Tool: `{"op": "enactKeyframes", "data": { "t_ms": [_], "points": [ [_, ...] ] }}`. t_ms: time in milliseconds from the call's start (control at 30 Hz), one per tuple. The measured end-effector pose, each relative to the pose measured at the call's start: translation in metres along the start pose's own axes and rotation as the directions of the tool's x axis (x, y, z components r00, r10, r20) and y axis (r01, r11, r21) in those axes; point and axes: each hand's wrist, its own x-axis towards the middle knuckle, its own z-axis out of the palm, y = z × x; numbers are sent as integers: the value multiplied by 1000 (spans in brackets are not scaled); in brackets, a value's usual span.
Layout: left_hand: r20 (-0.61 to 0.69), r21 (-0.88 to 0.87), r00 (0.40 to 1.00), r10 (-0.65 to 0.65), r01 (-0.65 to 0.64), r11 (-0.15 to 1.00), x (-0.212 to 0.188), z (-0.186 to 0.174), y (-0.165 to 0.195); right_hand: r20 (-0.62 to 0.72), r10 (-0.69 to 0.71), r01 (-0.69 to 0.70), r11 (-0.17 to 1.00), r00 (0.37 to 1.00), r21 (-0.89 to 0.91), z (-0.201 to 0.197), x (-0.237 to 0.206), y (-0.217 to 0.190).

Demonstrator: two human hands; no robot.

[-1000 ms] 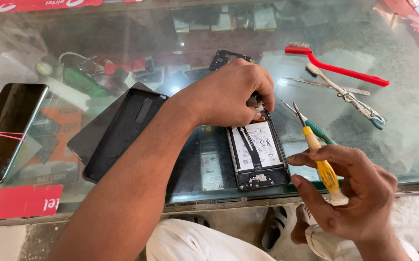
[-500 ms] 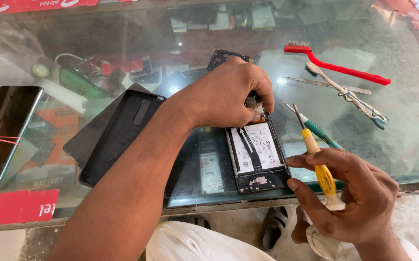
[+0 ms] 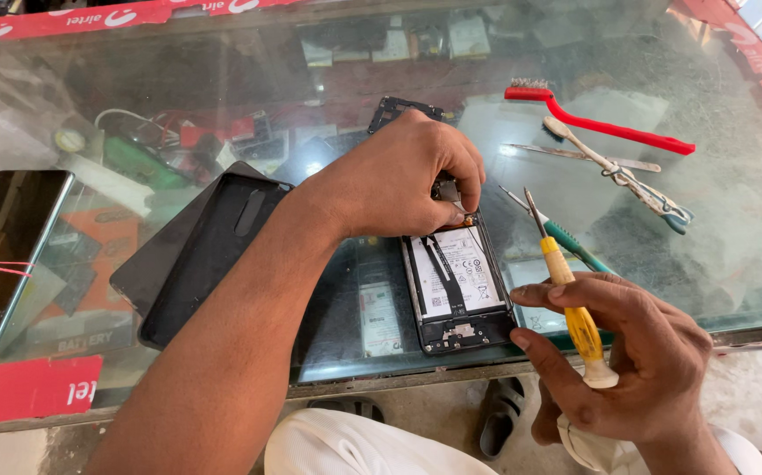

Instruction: The person uses a yellow-handled screwdriver to remove screws from the internal frame of a disassembled smartphone. They then use a green-handled screwdriver to continue unscrewing components near the camera module. The phone remains open on the glass counter, and the removed screws are placed nearby.

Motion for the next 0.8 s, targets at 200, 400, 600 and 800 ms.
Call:
{"op": "enactKeyframes", "data": {
  "t_ms": [200,400,600,800],
  "points": [
    [6,5,1000,-17,16,1000,1,0,0,15,-3,3,1000,1000,2,-1,3,0],
    [21,13,1000,-4,4,1000,1,0,1,8,-16,16,1000,1000,0,-1,3,0],
    [-14,23,998,57,-56,998,0,2,-1,29,-77,78,997,997,-22,-2,4,2],
    [1,23,1000,31,-31,999,2,4,-4,34,-89,91,995,995,-38,-2,6,1]
  ]
}}
